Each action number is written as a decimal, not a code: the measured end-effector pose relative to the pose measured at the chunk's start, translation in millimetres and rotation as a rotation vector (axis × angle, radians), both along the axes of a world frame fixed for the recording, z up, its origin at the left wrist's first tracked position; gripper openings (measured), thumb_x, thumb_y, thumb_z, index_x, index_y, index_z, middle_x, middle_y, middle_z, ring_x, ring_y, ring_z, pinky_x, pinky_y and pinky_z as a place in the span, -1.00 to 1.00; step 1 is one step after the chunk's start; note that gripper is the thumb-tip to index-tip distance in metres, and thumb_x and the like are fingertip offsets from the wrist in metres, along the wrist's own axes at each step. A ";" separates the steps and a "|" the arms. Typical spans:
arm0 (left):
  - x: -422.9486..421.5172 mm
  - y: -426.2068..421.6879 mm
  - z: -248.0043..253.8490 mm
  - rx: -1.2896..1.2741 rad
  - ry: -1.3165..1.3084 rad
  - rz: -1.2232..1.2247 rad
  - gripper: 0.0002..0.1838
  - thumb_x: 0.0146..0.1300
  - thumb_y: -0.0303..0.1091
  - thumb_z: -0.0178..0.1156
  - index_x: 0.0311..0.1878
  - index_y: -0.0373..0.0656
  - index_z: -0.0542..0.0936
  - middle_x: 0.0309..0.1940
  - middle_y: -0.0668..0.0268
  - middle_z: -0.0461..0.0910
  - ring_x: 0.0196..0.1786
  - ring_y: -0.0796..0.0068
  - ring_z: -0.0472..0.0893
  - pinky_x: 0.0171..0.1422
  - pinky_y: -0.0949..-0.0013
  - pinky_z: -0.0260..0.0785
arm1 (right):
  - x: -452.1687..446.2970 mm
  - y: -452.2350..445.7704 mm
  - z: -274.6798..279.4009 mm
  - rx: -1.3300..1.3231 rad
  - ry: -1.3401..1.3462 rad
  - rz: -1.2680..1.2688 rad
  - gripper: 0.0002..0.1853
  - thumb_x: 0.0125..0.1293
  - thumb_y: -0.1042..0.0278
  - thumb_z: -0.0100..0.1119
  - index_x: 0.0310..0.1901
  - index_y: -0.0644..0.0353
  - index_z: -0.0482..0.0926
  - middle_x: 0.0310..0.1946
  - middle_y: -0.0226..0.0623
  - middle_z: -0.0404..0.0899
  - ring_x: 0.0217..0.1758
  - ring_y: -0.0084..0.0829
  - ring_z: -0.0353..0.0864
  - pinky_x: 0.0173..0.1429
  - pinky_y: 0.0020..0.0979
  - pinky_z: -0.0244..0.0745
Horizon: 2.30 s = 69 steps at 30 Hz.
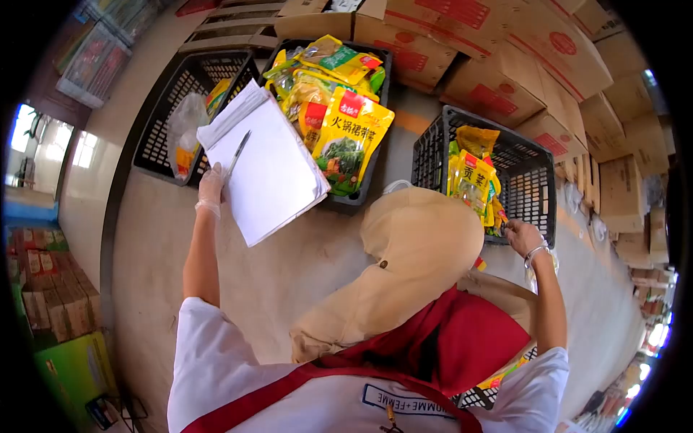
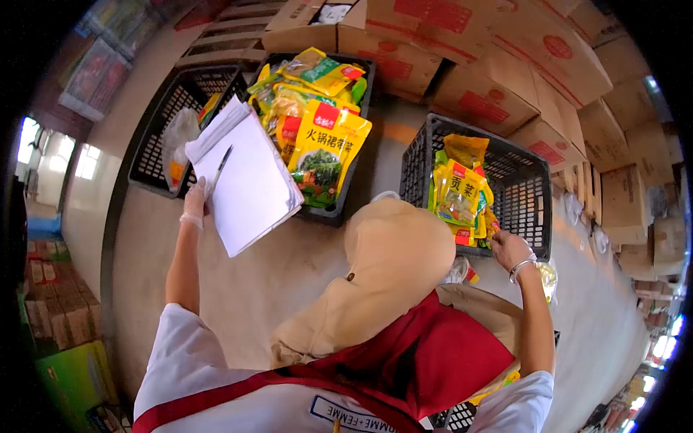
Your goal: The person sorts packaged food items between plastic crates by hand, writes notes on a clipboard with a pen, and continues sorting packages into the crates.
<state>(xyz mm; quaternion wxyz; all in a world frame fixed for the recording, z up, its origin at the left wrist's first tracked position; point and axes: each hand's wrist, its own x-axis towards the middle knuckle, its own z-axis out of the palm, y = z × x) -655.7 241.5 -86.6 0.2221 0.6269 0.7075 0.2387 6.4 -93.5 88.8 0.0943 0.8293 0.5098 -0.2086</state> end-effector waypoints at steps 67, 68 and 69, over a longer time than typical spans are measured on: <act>579.3 -53.6 21.3 -1.119 -2.092 -0.270 -0.44 0.10 -0.15 0.28 0.19 0.07 0.40 0.07 0.44 0.50 0.06 0.49 0.45 0.14 0.27 0.16 | 220.1 102.4 -166.4 0.132 0.691 -0.496 -0.40 0.31 -0.19 -0.19 -0.54 0.21 0.53 -0.50 -0.14 0.58 -0.50 -0.38 0.55 -0.41 -0.31 0.40; 575.4 -53.3 23.3 -1.214 -2.201 -0.330 -0.49 0.13 -0.14 0.25 0.17 0.09 0.42 0.02 0.48 0.52 0.02 0.54 0.46 0.16 0.25 0.14 | 232.8 82.2 -231.7 0.006 0.428 -0.246 -0.39 0.27 -0.22 -0.18 -0.52 0.21 0.56 -0.51 -0.11 0.56 -0.50 -0.30 0.53 -0.40 -0.29 0.42; 576.6 -52.8 24.9 -1.253 -2.262 -0.418 -0.55 0.14 -0.12 0.24 0.10 0.11 0.43 -0.05 0.54 0.52 -0.05 0.60 0.45 0.12 0.28 0.13 | 216.2 67.8 -239.8 0.002 0.339 -0.301 -0.41 0.20 -0.26 -0.07 -0.35 0.23 0.59 -0.52 -0.17 0.54 -0.51 -0.34 0.51 -0.38 -0.31 0.44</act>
